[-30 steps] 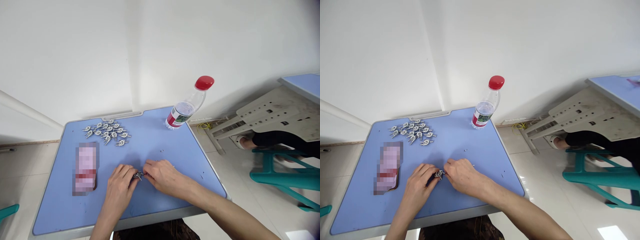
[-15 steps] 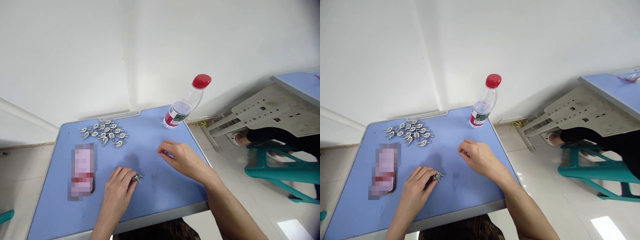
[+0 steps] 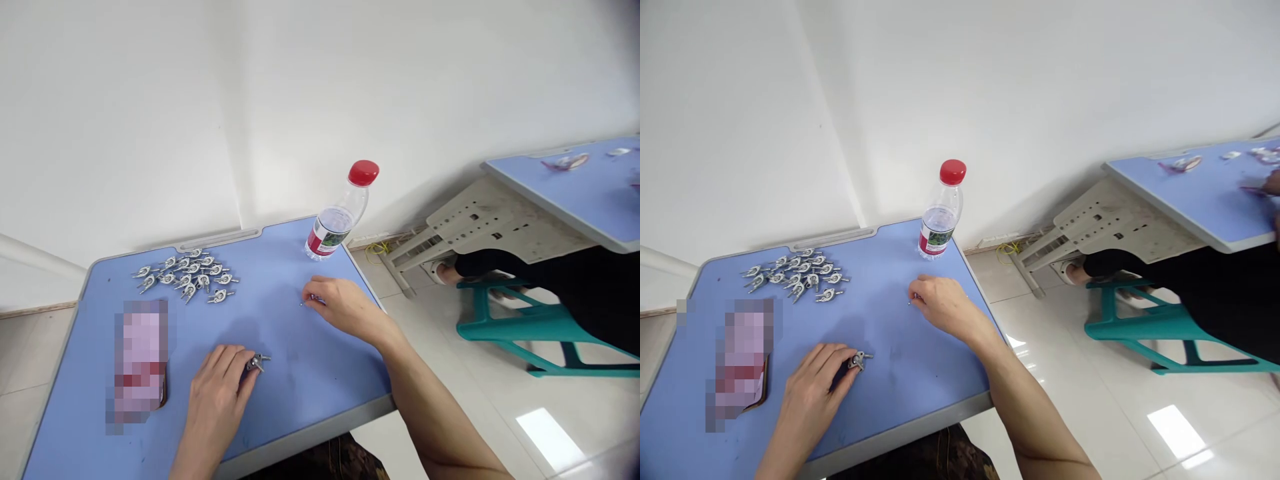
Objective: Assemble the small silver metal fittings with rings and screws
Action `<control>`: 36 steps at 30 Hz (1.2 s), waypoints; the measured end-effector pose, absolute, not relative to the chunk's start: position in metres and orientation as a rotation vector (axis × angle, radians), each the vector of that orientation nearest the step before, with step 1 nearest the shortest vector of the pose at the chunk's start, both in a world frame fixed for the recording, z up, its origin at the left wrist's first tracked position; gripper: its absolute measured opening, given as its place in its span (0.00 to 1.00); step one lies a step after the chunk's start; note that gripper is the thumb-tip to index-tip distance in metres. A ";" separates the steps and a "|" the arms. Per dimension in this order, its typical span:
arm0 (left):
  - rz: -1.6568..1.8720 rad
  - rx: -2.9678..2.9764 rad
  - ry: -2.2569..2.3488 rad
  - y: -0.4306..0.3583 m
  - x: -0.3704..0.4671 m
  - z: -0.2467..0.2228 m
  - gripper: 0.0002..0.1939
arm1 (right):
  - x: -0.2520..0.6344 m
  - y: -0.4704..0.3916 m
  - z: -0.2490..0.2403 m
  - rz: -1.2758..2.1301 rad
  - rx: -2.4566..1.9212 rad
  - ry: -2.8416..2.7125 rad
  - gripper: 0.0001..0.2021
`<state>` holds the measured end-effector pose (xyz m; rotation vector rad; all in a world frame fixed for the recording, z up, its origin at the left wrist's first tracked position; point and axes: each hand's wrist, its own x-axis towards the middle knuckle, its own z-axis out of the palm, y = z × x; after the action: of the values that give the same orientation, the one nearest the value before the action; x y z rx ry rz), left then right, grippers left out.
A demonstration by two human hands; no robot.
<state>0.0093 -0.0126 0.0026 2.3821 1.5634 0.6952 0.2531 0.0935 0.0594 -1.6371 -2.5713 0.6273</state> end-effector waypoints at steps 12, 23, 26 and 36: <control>0.686 2.387 1.592 -0.013 0.011 0.006 0.06 | 0.238 0.095 0.045 0.569 -1.642 -2.630 0.05; 0.670 2.363 1.579 -0.012 0.011 0.005 0.05 | 0.208 0.068 0.035 0.808 -1.010 -2.585 0.06; 0.658 2.354 1.594 -0.012 0.011 0.004 0.04 | 0.200 0.062 0.031 0.803 -0.912 -2.645 0.06; 0.634 2.317 1.611 -0.012 0.013 0.004 0.03 | 0.197 0.056 0.022 0.539 -0.741 -2.757 0.10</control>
<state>0.0130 -0.0115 0.0044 2.3168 1.6108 0.6343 0.1970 0.0558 0.0216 -0.7411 -2.7574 0.5389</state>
